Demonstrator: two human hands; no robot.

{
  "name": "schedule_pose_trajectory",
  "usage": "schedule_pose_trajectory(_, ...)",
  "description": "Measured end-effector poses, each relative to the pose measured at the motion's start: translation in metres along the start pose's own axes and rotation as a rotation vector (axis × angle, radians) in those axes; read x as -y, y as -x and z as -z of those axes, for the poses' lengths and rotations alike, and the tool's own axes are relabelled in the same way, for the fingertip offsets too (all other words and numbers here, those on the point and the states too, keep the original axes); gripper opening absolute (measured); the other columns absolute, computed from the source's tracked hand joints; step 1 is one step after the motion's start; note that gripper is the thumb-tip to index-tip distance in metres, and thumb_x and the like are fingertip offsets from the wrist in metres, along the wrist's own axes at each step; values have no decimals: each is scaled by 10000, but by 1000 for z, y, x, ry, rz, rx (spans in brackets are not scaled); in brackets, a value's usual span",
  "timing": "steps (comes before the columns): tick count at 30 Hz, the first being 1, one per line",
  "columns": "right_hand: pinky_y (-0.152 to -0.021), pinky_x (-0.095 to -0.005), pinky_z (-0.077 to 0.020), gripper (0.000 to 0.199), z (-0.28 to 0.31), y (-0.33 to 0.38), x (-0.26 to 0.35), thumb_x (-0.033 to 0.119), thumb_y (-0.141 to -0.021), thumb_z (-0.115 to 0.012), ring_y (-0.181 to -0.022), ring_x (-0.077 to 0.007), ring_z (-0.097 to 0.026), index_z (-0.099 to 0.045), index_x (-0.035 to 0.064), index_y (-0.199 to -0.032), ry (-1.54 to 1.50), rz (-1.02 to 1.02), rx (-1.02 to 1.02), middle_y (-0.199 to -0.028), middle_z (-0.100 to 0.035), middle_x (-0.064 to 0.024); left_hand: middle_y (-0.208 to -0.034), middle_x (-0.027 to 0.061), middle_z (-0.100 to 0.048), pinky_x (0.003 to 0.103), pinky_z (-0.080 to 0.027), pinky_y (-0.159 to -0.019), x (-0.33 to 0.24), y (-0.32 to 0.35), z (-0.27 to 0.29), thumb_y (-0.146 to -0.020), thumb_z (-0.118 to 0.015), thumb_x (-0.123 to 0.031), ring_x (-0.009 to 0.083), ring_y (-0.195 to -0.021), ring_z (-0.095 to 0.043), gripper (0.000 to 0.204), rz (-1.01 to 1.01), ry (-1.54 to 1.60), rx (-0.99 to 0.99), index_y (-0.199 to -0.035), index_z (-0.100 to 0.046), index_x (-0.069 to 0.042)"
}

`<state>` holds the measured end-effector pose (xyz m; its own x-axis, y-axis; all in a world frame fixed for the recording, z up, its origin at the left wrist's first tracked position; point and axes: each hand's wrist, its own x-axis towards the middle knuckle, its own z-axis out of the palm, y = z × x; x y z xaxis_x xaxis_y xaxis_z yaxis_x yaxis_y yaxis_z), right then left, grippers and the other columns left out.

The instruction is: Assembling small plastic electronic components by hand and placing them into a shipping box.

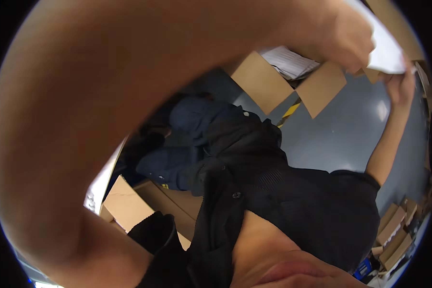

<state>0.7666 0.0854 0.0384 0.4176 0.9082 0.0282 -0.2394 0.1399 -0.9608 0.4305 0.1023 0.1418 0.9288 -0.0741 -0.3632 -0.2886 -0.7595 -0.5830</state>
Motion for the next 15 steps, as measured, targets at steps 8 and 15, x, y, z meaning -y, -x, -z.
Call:
schedule_pose_trajectory(8, -488, -255, -557, 426, 41, 223, -200, 132, -1002, -540, -623, -252, -693, -387, -67, -1347, -17, -623, -185, -1033, -653, -193, -874, 20, -596, 287, -494, -704, -110, -83, -177, -863, -630, -146, 177, -837, -557, 28, 82, 264, -525, -859, -633, -119)
schedule_pose_trajectory(15, -717, -295, -591, 473, -50, 144, -366, 196, -1009, -592, -947, -336, -696, -371, -27, -1363, -275, -592, -391, -1219, -578, -210, -950, 82, -603, 337, -524, -746, -161, -49, -272, -865, -602, -124, 236, -854, -585, 87, 1009, 472, -268, -943, -597, -85)
